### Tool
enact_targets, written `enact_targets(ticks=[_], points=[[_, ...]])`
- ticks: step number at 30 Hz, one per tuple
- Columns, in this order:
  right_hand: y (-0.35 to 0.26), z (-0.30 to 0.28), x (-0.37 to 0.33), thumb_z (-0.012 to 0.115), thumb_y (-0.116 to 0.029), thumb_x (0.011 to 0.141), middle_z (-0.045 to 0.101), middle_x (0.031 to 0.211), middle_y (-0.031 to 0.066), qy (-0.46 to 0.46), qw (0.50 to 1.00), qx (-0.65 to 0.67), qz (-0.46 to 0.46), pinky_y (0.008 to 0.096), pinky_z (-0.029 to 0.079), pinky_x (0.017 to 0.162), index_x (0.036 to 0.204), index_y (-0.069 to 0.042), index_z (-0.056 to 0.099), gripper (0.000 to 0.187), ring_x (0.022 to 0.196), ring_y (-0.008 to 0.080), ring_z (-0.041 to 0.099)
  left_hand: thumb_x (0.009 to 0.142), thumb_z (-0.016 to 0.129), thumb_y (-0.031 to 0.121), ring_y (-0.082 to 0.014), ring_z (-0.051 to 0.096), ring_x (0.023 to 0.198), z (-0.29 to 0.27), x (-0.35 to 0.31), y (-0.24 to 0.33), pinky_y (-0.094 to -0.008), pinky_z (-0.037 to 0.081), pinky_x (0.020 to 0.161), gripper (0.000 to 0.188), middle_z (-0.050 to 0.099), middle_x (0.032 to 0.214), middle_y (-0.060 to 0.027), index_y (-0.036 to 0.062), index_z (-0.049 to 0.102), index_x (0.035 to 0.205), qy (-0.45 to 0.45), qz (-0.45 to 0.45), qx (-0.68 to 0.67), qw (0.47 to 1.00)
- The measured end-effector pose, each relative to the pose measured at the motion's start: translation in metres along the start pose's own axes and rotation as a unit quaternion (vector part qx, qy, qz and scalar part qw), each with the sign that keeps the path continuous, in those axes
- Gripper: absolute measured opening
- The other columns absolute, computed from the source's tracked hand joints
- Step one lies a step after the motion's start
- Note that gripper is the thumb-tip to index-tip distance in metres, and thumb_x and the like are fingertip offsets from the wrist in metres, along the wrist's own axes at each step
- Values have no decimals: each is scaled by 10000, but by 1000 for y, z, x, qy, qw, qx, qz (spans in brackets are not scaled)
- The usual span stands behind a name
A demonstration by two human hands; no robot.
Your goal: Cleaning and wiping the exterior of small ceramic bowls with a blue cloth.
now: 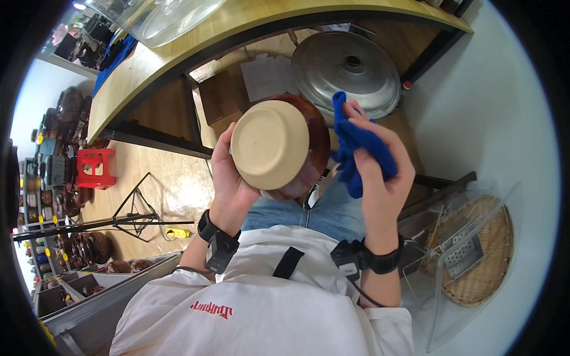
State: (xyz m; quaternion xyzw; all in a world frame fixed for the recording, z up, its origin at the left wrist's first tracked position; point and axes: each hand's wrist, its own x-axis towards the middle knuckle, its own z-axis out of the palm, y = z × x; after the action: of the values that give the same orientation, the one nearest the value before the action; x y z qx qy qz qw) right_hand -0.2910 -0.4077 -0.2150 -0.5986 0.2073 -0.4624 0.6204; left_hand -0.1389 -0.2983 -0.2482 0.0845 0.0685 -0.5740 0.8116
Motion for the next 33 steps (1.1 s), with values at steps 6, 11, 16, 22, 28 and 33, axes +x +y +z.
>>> enact_targets(ticks=[6,11,16,22,28,33], points=[[-2,-3,19,447,45,751,566,1098,194,-75,996,-12,-36,338,332,964,993,71,563,270,1129,269,475,875,431,301,-227,516,1052,8,-7,-1,-353,406,909,390,534,1145,-104,24,491,1143,-15,-66,80,995],[13,4,12,497,43,750,586,1100,131,-116,980,-159,-35,311,358,934,1031,24,573,292,1114,244,497,885,416,310,-227,507,1064,21,-8,-12,-346,393,916,399,533,1149,-96,21,484,1151,105,36,195,974],[19,17,-20,521,25,726,574,1104,161,-106,944,-297,-96,330,366,940,1037,-15,580,319,1119,288,496,883,419,319,-212,525,1042,19,3,-11,-348,401,910,378,549,1129,-92,30,513,1109,98,141,206,964],[17,5,-29,507,23,714,568,1112,177,-134,968,-209,-39,343,343,957,1040,10,574,333,1132,274,485,888,404,290,-211,532,1020,12,3,-5,-347,405,898,389,532,1127,-92,18,458,1161,53,197,295,933],[7,15,-14,484,48,762,544,1149,184,-35,975,-213,-58,329,307,973,1070,26,558,317,1153,272,464,890,433,204,-153,520,981,16,-15,-19,-283,423,836,346,528,1086,-88,-16,436,1158,-1,187,413,891],[16,33,-26,506,46,762,516,1189,179,-13,961,-263,-82,343,344,955,1108,9,537,349,1181,303,432,911,450,204,-24,417,641,13,-19,-31,-169,330,543,248,509,715,31,-30,531,913,-26,259,490,832]])
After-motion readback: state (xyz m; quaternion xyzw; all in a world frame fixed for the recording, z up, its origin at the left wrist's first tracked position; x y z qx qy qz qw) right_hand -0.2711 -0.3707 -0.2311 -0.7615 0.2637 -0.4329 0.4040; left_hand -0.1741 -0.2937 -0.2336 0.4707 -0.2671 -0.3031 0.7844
